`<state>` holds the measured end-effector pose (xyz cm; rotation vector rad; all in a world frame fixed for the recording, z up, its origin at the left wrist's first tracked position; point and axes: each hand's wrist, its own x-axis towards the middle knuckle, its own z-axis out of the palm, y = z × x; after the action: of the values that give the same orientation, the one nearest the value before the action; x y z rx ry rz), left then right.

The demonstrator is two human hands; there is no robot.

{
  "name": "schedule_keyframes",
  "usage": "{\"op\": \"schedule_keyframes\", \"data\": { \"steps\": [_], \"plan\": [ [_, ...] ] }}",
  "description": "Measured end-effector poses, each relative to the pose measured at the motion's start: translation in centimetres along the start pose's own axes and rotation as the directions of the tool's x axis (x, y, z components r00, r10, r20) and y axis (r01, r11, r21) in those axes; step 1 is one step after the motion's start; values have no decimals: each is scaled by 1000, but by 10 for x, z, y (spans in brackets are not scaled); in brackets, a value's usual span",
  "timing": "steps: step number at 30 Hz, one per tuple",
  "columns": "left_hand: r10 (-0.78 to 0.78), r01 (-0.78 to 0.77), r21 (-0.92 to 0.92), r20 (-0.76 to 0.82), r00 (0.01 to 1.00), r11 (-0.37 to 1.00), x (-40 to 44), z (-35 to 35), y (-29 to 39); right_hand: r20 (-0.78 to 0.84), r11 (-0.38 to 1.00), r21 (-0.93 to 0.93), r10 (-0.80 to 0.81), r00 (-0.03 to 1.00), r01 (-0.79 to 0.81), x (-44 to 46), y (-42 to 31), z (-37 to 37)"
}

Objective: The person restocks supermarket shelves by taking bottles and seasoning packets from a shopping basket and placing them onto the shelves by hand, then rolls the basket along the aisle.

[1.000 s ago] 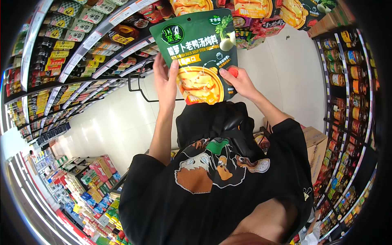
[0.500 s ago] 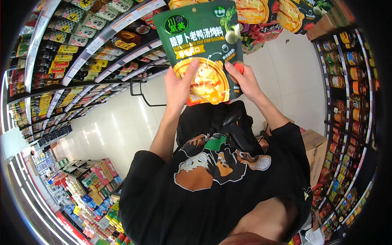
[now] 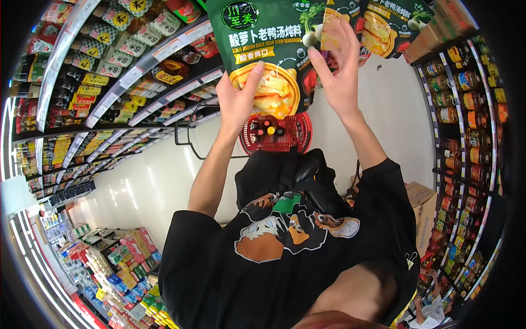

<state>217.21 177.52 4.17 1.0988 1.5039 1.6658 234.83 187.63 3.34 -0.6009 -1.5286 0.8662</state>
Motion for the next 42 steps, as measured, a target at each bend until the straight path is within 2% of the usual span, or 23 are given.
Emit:
{"op": "schedule_keyframes", "data": {
  "steps": [1,3,4,5,7,8,11,13,17,27,29,30,31,33,35,39,41,42],
  "plan": [
    [16,-16,-2,6,1000,1000,10,4,-5,17,944,-241,-228,974,225,17,-4,-1],
    [161,-162,-25,-23,987,986,30,11,-12,247,696,-511,-444,861,505,39,-29,6],
    [155,-155,5,2,988,988,38,11,-14,376,629,-653,-217,901,423,43,-33,8],
    [132,-131,-17,29,991,991,44,11,-16,423,684,-599,-171,890,416,46,-28,14],
    [160,-160,-26,11,987,987,49,14,-22,336,695,-514,-377,863,504,54,-13,23],
    [165,-165,-47,-9,986,985,50,15,-25,334,691,-514,-385,860,509,57,-9,26],
    [157,-157,-20,-29,987,987,42,11,-34,282,739,-483,-377,882,470,62,-1,33],
    [118,-118,-19,-16,993,993,37,8,-34,362,669,-546,-354,862,504,61,4,34],
    [109,-110,-39,-31,994,993,36,7,-37,382,649,-559,-352,854,517,57,7,37],
    [128,-128,-7,-70,989,992,80,10,-49,376,608,-630,-306,875,483,71,41,58],
    [151,-153,-26,-71,986,988,97,8,-54,330,611,-622,-362,872,489,79,30,60],
    [157,-156,17,-71,985,988,105,6,-56,377,605,-646,-278,884,465,85,31,64],
    [168,-169,-16,-70,983,985,115,5,-61,419,597,-669,-189,888,443,90,34,68],
    [83,-84,-25,-64,995,996,130,0,-65,423,604,-667,-176,889,436,96,43,75],
    [96,-99,-45,-69,993,994,132,-1,-67,403,541,-719,-186,896,436,95,47,80],
    [91,-90,30,-51,995,996,114,1,-63,398,575,-698,-184,899,427,94,47,78],
    [288,-265,146,-169,943,953,97,7,-71,395,601,-687,-163,904,409,91,45,75],
    [338,-299,235,-152,929,925,85,9,-74,403,630,-662,-157,902,406,90,46,73]
  ]
}}
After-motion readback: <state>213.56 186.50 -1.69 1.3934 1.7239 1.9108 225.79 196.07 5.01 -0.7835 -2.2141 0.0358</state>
